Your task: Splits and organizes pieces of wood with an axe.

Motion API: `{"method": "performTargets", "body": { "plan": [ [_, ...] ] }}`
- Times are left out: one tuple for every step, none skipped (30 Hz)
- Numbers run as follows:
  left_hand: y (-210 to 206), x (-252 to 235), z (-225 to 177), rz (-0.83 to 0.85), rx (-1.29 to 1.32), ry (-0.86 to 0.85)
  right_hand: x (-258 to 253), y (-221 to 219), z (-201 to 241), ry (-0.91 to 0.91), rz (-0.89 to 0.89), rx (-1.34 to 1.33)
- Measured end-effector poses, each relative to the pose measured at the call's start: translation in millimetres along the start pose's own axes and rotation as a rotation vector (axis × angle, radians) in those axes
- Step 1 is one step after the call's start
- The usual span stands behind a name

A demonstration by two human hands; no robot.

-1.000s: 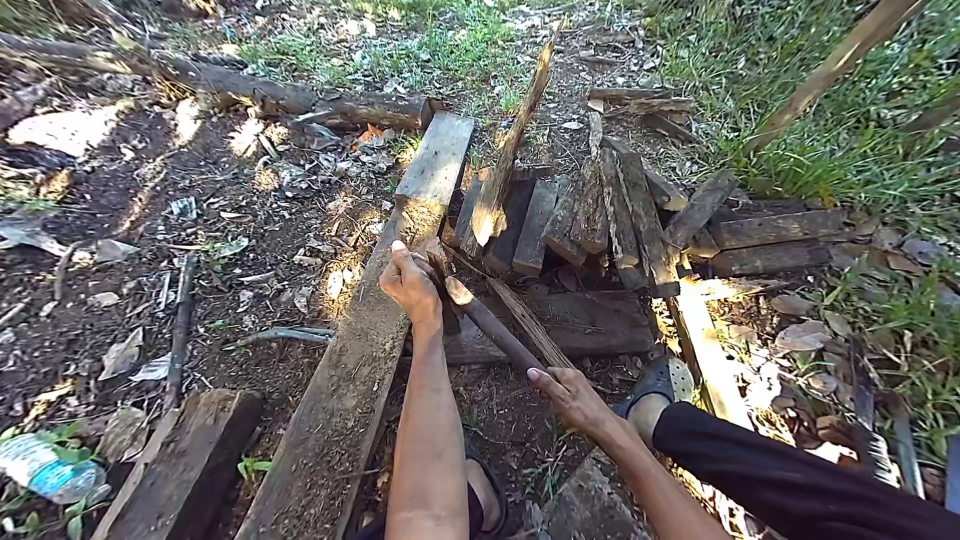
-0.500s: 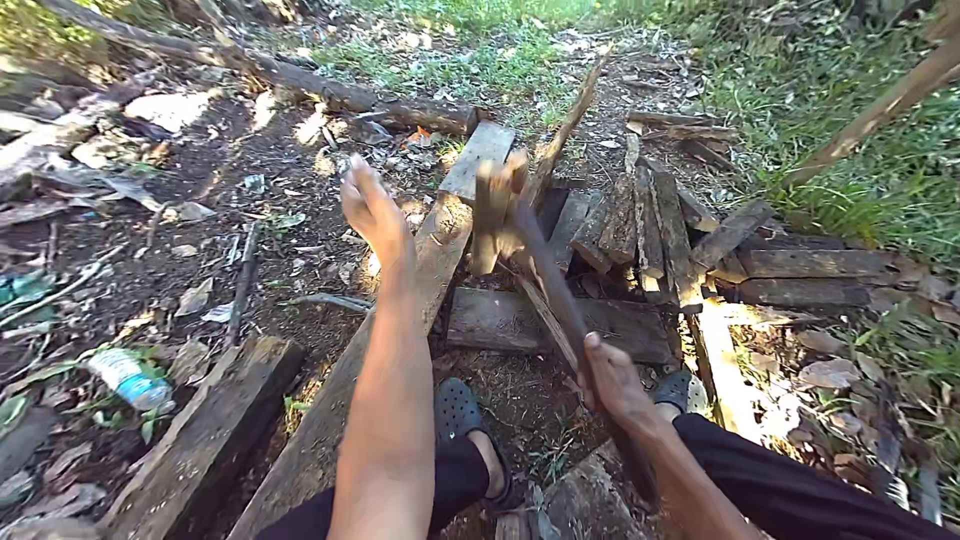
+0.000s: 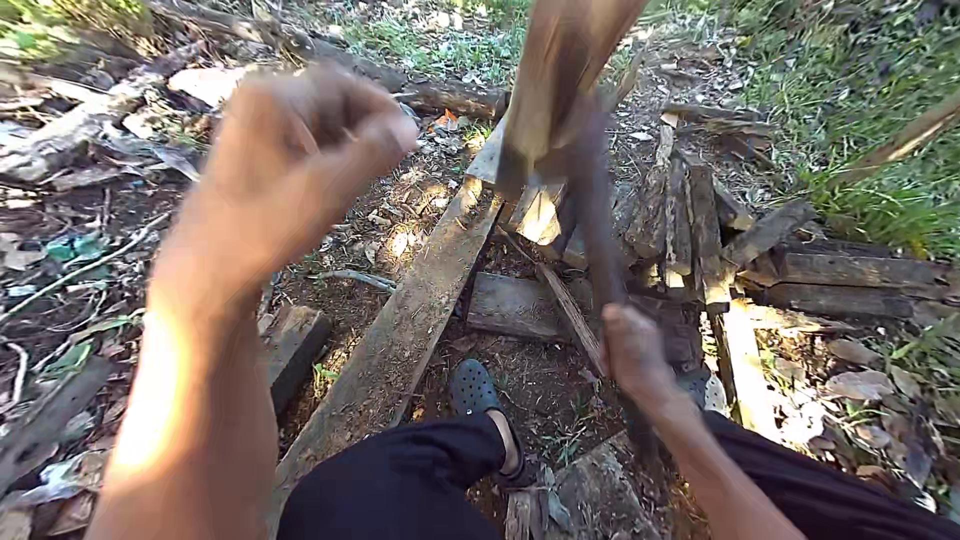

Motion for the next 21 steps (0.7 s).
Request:
{"method": "performTargets", "body": {
  "plan": [
    [-11, 18, -6, 0.059, -0.022, 0.024, -6, -22, -51, -0.137, 0.09, 0.111],
    [-25, 35, -7, 0.1, -0.029, 0.053, -11, -40, -95, -0.234, 0.16, 0.221],
    [-39, 49, -5, 0.124, -0.027, 0.093, -14, -52, -120, -0.276, 0.188, 0.276],
    [-51, 60, 2, 0.123, -0.03, 0.128, -15, -58, -126, -0.278, 0.181, 0.283],
    [-62, 63, 16, 0.128, -0.041, 0.153, -16, -59, -120, -0.272, 0.162, 0.254],
    [-74, 64, 34, 0.158, -0.044, 0.182, -10, -56, -114, -0.287, 0.155, 0.214],
    [-87, 66, 52, 0.203, -0.046, 0.21, 1, -51, -108, -0.329, 0.154, 0.168],
    [-97, 68, 68, 0.246, -0.046, 0.236, 8, -45, -99, -0.378, 0.15, 0.116],
    [-103, 69, 81, 0.267, -0.041, 0.261, 12, -39, -89, -0.418, 0.142, 0.079],
    [-107, 70, 92, 0.278, -0.024, 0.296, 15, -32, -78, -0.438, 0.135, 0.054],
    [-109, 71, 101, 0.283, 0.001, 0.334, 17, -24, -65, -0.427, 0.125, 0.038],
    [-111, 72, 108, 0.276, 0.026, 0.361, 17, -16, -49, -0.397, 0.113, 0.024],
    [-112, 71, 114, 0.262, 0.034, 0.376, 17, -6, -30, -0.351, 0.096, 0.013],
    [-114, 71, 119, 0.256, 0.031, 0.386, 16, 3, -9, -0.298, 0.074, -0.001],
    [-116, 70, 121, 0.253, 0.028, 0.39, 15, 13, 12, -0.244, 0.047, -0.026],
    [-118, 68, 122, 0.252, 0.03, 0.387, 13, 23, 35, -0.187, 0.014, -0.058],
    [-120, 66, 122, 0.252, 0.035, 0.386, 10, 33, 57, -0.118, -0.025, -0.096],
    [-121, 63, 121, 0.247, 0.044, 0.388, 6, 42, 79, -0.038, -0.054, -0.133],
    [-122, 61, 122, 0.243, 0.051, 0.39, 3, 50, 98, 0.045, -0.075, -0.169],
    [-123, 60, 124, 0.236, 0.056, 0.394, 1, 57, 116, 0.127, -0.091, -0.203],
    [-124, 58, 127, 0.23, 0.059, 0.399, -2, 61, 129, 0.197, -0.102, -0.229]
  ]
}}
Point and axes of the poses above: each hand's wrist, its own x-axis away from the middle knuckle, its own y-axis out of the back of the hand, z = x × y, the point moved 7 cm from there along -x, towards the middle knuckle, and after that the axes turned 3 degrees about -z, right-handed, at the moved point
